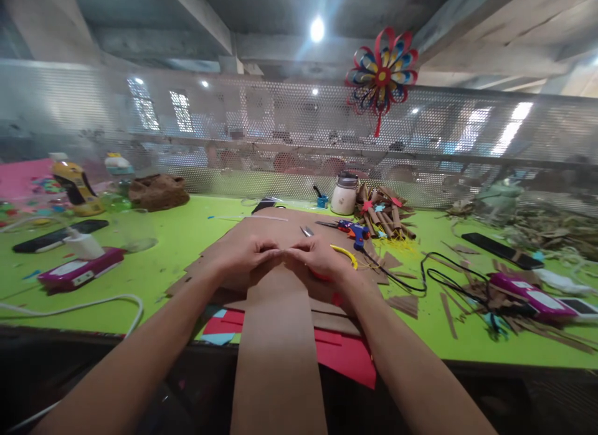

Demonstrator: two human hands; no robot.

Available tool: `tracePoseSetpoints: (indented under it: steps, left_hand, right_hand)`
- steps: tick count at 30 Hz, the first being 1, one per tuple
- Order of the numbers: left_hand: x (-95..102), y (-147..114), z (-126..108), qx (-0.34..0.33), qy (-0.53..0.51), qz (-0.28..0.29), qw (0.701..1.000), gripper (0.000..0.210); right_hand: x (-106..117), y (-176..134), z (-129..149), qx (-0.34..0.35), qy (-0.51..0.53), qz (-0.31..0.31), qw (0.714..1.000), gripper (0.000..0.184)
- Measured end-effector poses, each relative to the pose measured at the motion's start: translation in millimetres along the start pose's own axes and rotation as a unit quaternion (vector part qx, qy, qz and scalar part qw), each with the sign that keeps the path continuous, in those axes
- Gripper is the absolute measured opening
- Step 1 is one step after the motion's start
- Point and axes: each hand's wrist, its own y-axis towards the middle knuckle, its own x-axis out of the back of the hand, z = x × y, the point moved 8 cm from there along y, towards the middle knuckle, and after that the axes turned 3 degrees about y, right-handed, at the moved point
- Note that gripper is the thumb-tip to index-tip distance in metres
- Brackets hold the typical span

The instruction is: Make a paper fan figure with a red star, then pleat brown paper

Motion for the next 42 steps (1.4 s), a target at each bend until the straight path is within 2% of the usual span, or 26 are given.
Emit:
tracePoseSetpoints:
  steps: [3,7,11,18,25,28,33,35,37,39,42]
  left_hand:
    - [-3.6,2.2,2.8,0.002,-0.012,0.011,1.000,0.035]
    - [-1.5,2.6,1.6,0.006,-0.001,-0.004,1.000,0.033]
    - [-4.5,-1.3,-1.4,-0.009,-0.029,0.035,0.999,0.033]
    - [-4.5,-1.8,6.3,0.018,-0.032,0.069,0.997,0.029]
    - [-5.2,-0.7,9.7,0.012,-0.045,0.075,0.996,0.027]
    - [-7.5,-1.2,14.3,0.022,-0.062,0.091,0.994,0.025]
    - [-7.7,0.2,20.1,0.016,-0.113,0.103,0.988,0.021]
    - [-4.9,0.1,21.8,0.008,-0.136,0.097,0.986,0.022]
    - [0.6,-0.8,23.4,0.005,-0.172,0.075,0.982,0.023]
    - [5.2,-2.7,23.2,0.002,-0.221,0.050,0.974,0.024]
    - [3.8,-5.0,19.9,-0.001,-0.279,0.042,0.959,0.027]
  right_hand:
    - [-0.4,0.8,-2.5,-0.004,-0.022,0.005,1.000,0.034]
    - [-1.7,0.0,1.9,0.001,-0.050,0.010,0.999,0.035]
    - [1.3,0.2,-1.7,-0.005,-0.076,0.012,0.997,0.035]
    - [6.0,-0.2,-17.0,-0.049,-0.011,0.028,0.998,0.032]
    - [3.3,-8.2,-18.5,-0.119,0.029,0.076,0.990,0.035]
    - [5.9,-10.0,-15.8,-0.134,0.049,0.075,0.987,0.035]
    - [10.0,-10.4,-11.2,-0.113,0.114,0.067,0.985,0.034]
    - [14.6,-8.7,-13.7,-0.100,0.171,0.034,0.980,0.034]
    - [20.0,-6.3,-16.8,-0.081,0.238,-0.017,0.968,0.035]
    - [19.1,-3.9,-17.0,-0.063,0.291,-0.039,0.954,0.035]
    - [1.8,-0.4,-7.3,-0.040,0.324,0.013,0.945,0.046]
